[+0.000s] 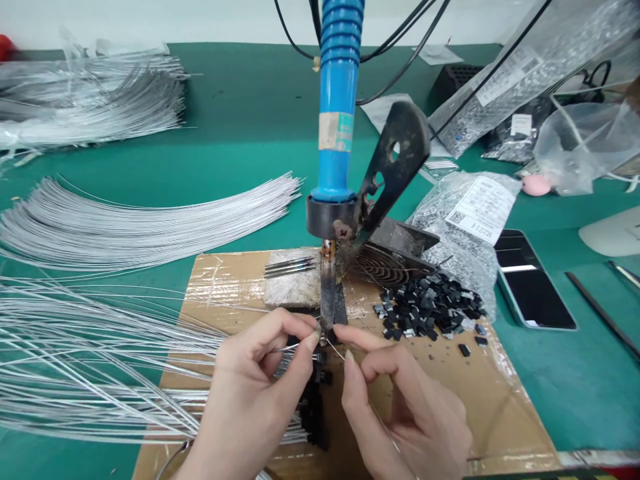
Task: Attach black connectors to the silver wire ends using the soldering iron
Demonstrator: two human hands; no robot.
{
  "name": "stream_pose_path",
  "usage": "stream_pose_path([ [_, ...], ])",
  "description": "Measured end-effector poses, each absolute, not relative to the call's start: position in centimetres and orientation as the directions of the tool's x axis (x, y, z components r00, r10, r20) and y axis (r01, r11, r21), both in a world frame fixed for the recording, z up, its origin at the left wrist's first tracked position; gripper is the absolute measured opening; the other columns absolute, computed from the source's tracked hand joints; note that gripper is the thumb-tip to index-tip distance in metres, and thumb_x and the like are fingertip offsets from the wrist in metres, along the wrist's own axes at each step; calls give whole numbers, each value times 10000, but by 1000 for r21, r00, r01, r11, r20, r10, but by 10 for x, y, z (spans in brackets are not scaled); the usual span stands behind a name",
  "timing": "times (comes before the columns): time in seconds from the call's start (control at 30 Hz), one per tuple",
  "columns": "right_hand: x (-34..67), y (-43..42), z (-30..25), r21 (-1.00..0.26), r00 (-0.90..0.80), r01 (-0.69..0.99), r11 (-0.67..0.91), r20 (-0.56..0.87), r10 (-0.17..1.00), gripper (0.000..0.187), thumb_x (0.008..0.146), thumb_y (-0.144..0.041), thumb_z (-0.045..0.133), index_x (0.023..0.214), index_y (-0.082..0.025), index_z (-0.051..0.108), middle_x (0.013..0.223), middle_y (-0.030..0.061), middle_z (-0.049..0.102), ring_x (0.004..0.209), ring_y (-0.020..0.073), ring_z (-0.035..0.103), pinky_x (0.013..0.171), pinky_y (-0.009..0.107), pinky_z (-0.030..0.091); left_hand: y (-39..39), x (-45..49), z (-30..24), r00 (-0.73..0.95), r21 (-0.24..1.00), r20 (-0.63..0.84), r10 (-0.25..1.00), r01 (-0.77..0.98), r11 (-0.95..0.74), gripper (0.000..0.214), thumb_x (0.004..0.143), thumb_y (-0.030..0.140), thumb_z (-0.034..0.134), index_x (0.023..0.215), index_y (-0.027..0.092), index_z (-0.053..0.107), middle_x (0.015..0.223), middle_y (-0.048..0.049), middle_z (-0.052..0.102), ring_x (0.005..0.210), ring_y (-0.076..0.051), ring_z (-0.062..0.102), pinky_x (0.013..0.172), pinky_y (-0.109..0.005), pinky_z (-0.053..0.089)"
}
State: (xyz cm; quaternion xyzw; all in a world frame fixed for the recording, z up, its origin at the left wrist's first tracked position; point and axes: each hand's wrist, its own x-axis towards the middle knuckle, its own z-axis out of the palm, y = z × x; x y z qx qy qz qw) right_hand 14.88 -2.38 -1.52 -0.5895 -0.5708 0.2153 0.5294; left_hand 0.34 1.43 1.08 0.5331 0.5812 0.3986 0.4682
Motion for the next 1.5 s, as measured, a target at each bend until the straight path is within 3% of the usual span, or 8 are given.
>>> stream_pose_path([
  [0.23, 148, -25, -13, -870, 266, 448, 206, 350, 898, 240, 884, -58, 682, 748, -226, 578, 1010, 17, 866, 809, 161, 844, 719, 186, 664, 15, 4, 13, 13, 966, -120, 993, 230, 114, 110, 861, 138, 716, 776, 196, 756, 777, -3, 792, 670, -109, 740, 612, -108, 562],
  [0.77, 149, -26, -14, -880, 266, 447, 158, 300, 916, 219, 915, -131, 655, 748, -240, 565, 1048, 16, 865, 723, 137, 818, 710, 200, 650, 15, 3, 9, 16, 966, -170, 985, 199, 163, 102, 851, 150, 721, 759, 190, 740, 748, -5, 773, 654, -114, 706, 595, -129, 547],
  [1.0, 152, -25, -14, -871, 238, 467, 152, 289, 927, 197, 893, -125, 675, 759, -236, 583, 1045, -18, 864, 671, 85, 790, 732, 158, 627, 13, -2, 6, 72, 945, -166, 984, 295, 138, 126, 916, 181, 688, 800, 201, 733, 807, -14, 768, 669, -137, 701, 587, -178, 532],
  [1.23, 148, -25, -14, -878, 281, 454, 151, 302, 911, 218, 905, -143, 667, 734, -241, 575, 1013, 6, 866, 687, 130, 810, 689, 193, 647, 10, -5, 6, 89, 931, -146, 985, 350, 107, 154, 956, 179, 655, 819, 211, 719, 801, 8, 748, 597, -104, 614, 526, -172, 454],
  [1.5, 149, -24, -14, -857, 271, 476, 199, 358, 894, 235, 886, -81, 684, 736, -233, 585, 1000, 20, 867, 697, 141, 818, 672, 193, 662, 15, 3, 13, 45, 950, -109, 993, 299, 91, 138, 893, 142, 689, 774, 196, 733, 771, 3, 769, 631, -110, 668, 570, -145, 514],
])
